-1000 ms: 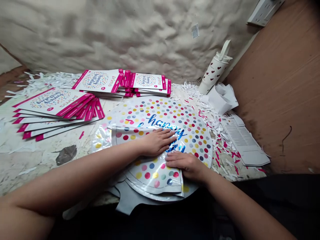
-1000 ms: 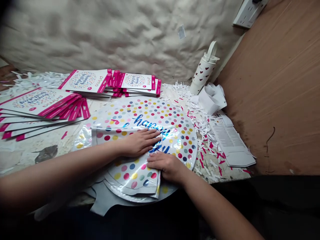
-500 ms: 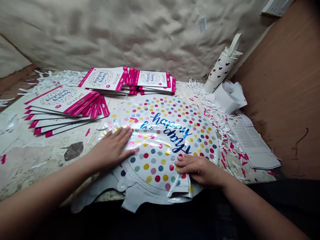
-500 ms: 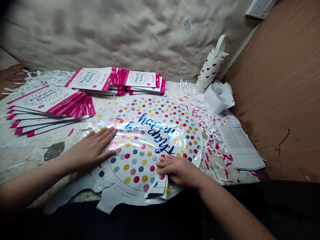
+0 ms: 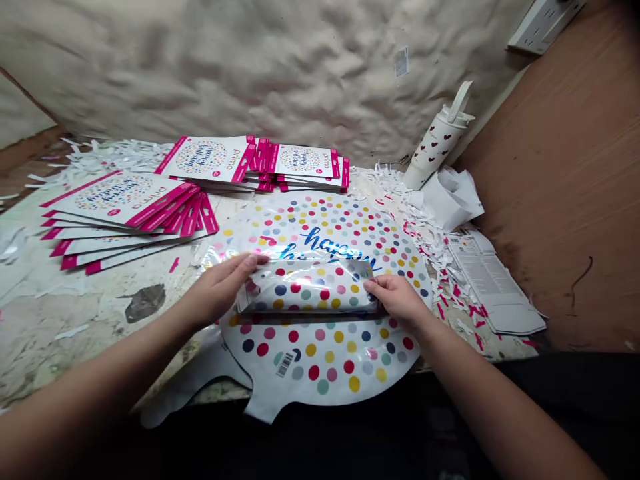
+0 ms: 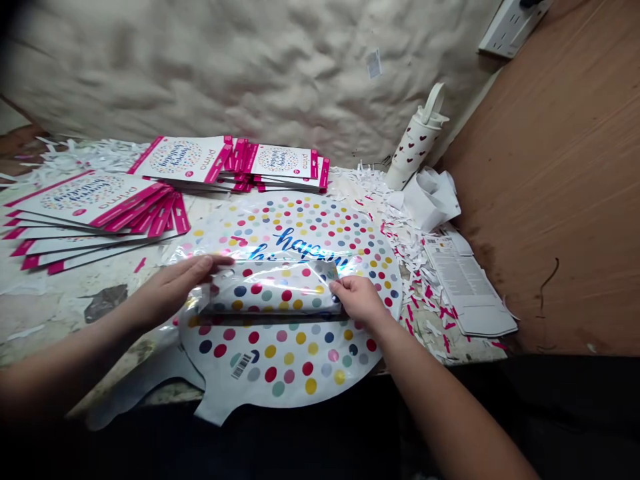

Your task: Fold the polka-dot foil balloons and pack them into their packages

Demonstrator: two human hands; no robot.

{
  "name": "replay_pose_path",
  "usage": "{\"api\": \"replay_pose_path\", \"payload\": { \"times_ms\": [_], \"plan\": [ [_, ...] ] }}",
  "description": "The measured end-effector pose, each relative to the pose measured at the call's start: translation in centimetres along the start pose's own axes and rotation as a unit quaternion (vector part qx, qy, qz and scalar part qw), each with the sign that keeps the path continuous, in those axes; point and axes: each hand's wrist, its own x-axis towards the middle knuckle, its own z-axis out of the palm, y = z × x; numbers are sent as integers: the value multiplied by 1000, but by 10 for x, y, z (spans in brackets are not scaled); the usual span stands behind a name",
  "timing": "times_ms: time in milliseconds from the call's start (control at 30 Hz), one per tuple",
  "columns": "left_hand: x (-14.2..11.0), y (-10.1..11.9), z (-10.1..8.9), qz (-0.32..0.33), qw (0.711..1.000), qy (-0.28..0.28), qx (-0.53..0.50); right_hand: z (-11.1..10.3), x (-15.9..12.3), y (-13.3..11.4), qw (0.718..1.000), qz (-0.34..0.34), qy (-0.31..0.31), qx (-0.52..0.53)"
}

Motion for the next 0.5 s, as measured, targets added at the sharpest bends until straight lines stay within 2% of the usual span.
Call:
{"api": "replay_pose_path", "payload": {
  "times_ms": [33, 67, 133, 167, 200, 267, 333, 367, 433, 467, 500],
  "plan": [
    [-2, 7, 3, 41, 998, 51, 20, 1, 6, -1, 1000, 10, -7, -5],
    [-7, 14, 8, 110, 990, 70, 43, 1, 11, -3, 1000, 21, -13, -12],
    [-19, 30, 27, 246, 964, 40, 95, -1, 16, -6, 999, 37, -14, -34],
    [-26, 36, 39, 279, 952, 0, 125, -3, 16, -9, 998, 40, -9, -49],
    [-33, 40, 51, 276, 948, -37, 157, -4, 14, -12, 997, 40, 1, -66],
    [-43, 40, 71, 225, 949, -94, 201, -2, 4, -20, 994, 31, 44, -100],
    [-49, 34, 83, 186, 952, -119, 210, 9, -11, -28, 977, -54, 106, -178],
    [-51, 30, 85, 178, 954, -123, 209, 17, -19, -31, 956, -134, 119, -235],
    [-53, 26, 84, 181, 954, -121, 206, 35, -31, -32, 877, -306, 94, -358],
    [-53, 25, 83, 184, 953, -120, 207, 42, -35, -31, 834, -363, 66, -411],
    [-53, 25, 80, 185, 952, -123, 210, 48, -36, -28, 804, -385, 42, -452]
  ]
}}
